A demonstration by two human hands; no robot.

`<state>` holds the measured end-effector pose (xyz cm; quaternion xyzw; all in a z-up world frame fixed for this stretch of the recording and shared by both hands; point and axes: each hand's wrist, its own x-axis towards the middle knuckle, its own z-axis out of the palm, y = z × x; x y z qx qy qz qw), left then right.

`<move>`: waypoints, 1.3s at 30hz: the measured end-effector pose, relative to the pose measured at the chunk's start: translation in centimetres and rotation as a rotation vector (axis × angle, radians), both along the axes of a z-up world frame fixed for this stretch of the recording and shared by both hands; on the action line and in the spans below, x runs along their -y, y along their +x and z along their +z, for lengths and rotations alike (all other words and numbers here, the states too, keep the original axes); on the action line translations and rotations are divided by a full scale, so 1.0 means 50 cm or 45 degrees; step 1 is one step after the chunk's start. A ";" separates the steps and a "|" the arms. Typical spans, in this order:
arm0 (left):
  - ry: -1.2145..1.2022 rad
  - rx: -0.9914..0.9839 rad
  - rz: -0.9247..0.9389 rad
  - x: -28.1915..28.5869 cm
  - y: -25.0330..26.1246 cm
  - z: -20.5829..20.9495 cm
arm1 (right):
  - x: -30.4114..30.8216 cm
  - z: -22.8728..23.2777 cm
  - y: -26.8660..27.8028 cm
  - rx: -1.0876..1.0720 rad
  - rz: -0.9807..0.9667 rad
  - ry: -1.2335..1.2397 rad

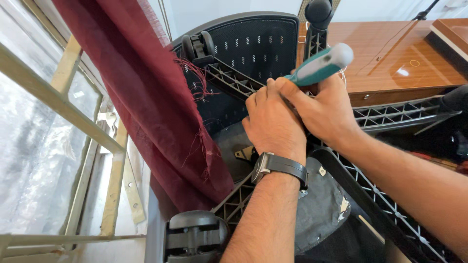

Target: The person uses a screwdriver to tighten a screw on the underside of an overturned office chair. The hands hold the chair frame steady while turning the screwdriver repeatedly to secure the joint.

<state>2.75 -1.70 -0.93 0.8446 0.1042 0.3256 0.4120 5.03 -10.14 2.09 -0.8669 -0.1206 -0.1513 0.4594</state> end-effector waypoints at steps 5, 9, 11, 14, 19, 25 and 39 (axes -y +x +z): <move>-0.030 -0.154 -0.095 -0.005 -0.004 0.003 | 0.003 -0.008 -0.008 0.046 0.207 0.038; 0.209 0.218 0.067 0.021 0.004 0.002 | 0.035 -0.006 -0.020 0.330 0.251 0.085; 0.075 0.312 -0.136 0.049 0.023 0.011 | 0.063 0.011 -0.018 0.484 0.203 0.068; -0.019 0.300 -0.399 0.077 0.072 0.036 | 0.098 0.042 -0.010 0.574 0.097 -0.085; 0.067 0.350 -0.440 0.104 0.094 0.024 | 0.118 0.039 0.019 0.405 -0.161 -0.184; 0.212 0.048 -0.440 0.107 0.102 0.000 | 0.142 0.020 0.030 0.023 -0.015 -0.020; 0.143 0.329 -0.388 0.106 0.098 -0.006 | 0.108 0.044 -0.019 0.391 0.077 0.066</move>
